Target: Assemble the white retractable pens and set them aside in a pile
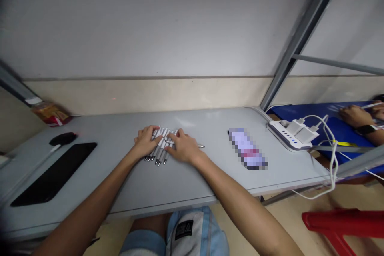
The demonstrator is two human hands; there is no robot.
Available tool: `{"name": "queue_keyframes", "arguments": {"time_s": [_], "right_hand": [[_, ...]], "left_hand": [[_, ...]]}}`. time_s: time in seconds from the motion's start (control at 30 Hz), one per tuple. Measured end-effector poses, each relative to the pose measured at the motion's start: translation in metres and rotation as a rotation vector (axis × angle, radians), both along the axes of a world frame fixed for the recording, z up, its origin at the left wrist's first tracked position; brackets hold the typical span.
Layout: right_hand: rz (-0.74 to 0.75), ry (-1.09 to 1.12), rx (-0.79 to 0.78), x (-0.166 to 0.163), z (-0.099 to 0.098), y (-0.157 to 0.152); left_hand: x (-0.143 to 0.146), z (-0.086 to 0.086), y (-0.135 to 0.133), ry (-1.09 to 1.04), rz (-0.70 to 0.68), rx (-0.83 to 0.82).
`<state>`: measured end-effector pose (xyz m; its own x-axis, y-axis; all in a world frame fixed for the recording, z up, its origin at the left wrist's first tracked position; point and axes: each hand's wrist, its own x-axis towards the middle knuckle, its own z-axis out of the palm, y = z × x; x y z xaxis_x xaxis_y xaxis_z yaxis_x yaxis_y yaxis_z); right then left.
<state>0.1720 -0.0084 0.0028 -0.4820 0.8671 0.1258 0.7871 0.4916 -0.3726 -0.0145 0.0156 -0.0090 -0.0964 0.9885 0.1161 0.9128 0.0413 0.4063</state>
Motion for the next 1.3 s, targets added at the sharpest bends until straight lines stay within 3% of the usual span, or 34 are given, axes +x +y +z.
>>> {"name": "queue_keyframes", "arguments": {"time_s": [0.67,1.3], "right_hand": [[0.014,-0.073,-0.024,-0.002,0.0008,0.0006],[-0.041,0.092,0.06,-0.0034,-0.0036,0.0006]], "left_hand": [[-0.0004,0.0051,-0.0042,-0.007,-0.037,-0.052],[-0.003,0.0041,-0.0032,-0.019,-0.051,-0.051]]}}
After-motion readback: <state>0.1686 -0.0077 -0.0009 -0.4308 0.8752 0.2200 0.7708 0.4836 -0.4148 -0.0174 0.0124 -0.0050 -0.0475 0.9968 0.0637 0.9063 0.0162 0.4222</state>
